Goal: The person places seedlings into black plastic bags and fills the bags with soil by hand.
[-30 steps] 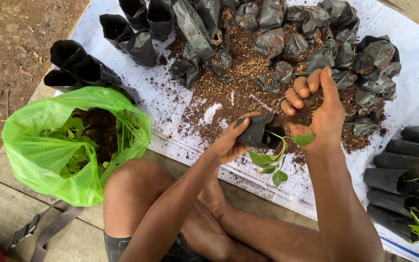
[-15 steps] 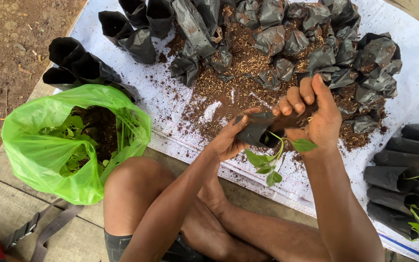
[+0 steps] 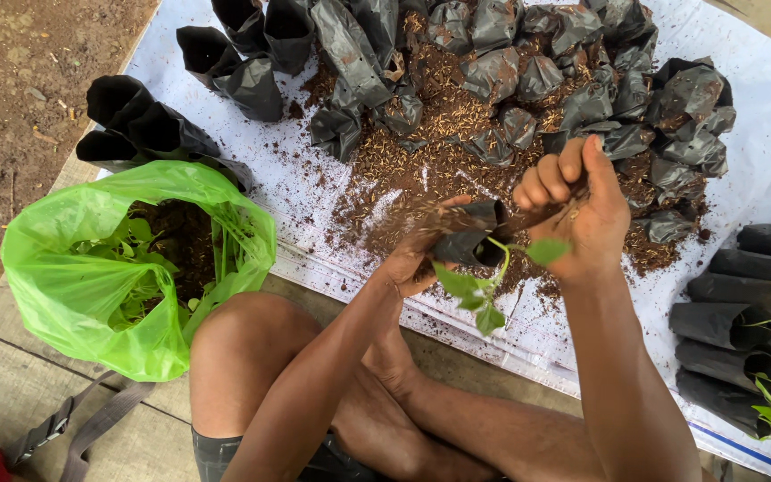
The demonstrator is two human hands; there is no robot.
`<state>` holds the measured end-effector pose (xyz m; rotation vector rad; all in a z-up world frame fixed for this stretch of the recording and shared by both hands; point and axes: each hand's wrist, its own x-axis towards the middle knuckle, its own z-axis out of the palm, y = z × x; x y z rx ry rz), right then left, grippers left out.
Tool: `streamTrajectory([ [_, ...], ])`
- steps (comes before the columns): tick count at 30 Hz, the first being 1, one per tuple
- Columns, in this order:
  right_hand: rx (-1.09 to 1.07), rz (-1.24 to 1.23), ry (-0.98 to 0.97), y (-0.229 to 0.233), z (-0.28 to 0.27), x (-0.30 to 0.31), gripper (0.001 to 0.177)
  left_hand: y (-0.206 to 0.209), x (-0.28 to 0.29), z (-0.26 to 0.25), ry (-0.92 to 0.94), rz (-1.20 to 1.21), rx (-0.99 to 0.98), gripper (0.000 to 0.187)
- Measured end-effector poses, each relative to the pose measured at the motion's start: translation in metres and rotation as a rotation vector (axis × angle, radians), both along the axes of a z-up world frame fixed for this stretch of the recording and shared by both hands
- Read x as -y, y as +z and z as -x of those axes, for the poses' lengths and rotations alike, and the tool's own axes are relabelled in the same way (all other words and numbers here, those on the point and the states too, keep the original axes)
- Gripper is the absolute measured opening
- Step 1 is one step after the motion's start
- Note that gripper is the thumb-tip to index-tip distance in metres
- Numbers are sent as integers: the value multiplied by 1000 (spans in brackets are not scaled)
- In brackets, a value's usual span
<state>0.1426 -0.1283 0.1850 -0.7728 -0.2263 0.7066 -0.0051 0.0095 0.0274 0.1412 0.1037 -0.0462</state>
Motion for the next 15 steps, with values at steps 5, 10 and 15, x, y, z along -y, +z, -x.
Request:
streamTrajectory([
  [5,662,608,51,23,0,14,13,-30,13,-3,37,-87,8,69],
  [10,1040,830,439,54,-5,7,42,-4,5,-2,23,-137,-21,68],
  [15,1138,1084,566,71,4,-17,27,7,5,1,39,-97,-56,59],
])
